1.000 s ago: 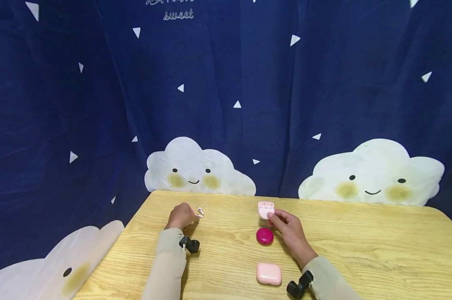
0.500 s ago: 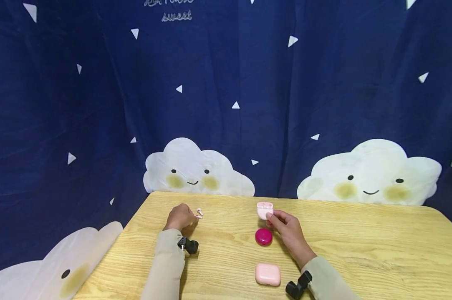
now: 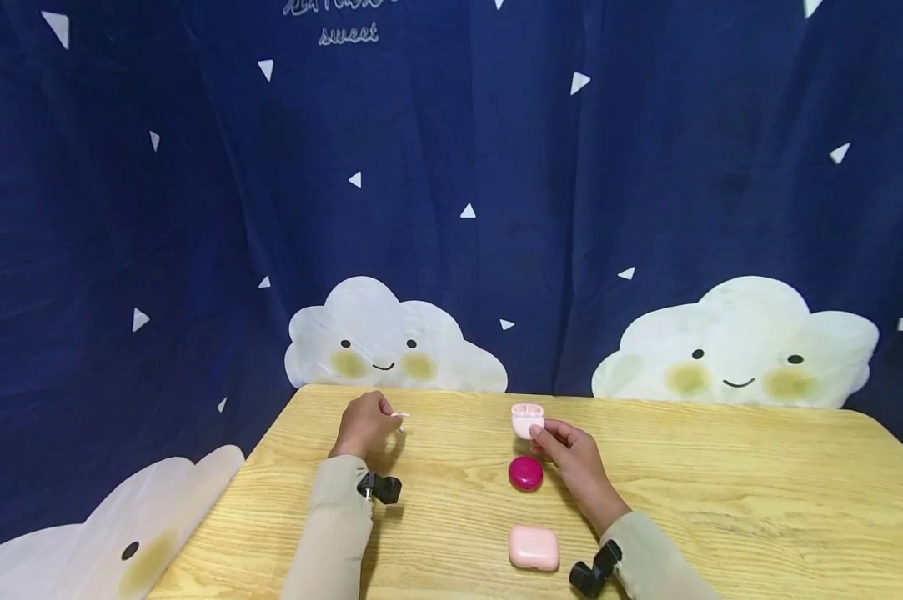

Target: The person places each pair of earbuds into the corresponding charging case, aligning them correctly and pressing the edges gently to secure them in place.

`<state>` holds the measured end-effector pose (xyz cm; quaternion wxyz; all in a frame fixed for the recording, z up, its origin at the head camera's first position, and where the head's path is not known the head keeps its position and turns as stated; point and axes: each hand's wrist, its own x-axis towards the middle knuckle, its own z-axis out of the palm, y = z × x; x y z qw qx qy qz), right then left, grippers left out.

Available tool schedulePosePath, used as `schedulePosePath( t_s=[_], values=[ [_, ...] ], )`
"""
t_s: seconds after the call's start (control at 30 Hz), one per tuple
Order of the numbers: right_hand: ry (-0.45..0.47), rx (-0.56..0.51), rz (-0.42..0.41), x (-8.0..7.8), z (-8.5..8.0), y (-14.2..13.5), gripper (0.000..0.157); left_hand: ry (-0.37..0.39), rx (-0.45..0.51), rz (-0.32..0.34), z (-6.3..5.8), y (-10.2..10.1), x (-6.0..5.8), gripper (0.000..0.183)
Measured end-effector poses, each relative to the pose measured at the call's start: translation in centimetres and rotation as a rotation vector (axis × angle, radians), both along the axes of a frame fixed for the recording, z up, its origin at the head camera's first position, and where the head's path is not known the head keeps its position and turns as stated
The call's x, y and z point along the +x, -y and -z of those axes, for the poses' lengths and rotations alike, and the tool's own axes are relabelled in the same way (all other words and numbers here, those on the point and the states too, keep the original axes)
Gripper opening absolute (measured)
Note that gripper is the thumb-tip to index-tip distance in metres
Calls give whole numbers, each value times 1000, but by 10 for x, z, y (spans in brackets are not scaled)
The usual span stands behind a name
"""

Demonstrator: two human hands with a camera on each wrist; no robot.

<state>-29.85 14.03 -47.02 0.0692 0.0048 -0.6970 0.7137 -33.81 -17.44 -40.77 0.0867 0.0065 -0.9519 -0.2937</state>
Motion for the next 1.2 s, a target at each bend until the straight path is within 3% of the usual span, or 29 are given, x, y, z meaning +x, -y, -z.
schedulePosePath(
  t_s=[0.33,0.63,0.97,1.2],
  values=[
    [-8,6,8,-2,0,-3,37,-112,49,54,-7,-21,-4,16],
    [-21,11,6,-3,0,-4,36,-193,85,111,-9,-61,-10,11],
    [-19,6,2,-1,1,-1,36,-238,212,285,-12,-108,-4,10],
    [-37,11,-1,0,-1,0,35,-268,271,362,-19,-130,3,7]
  ],
)
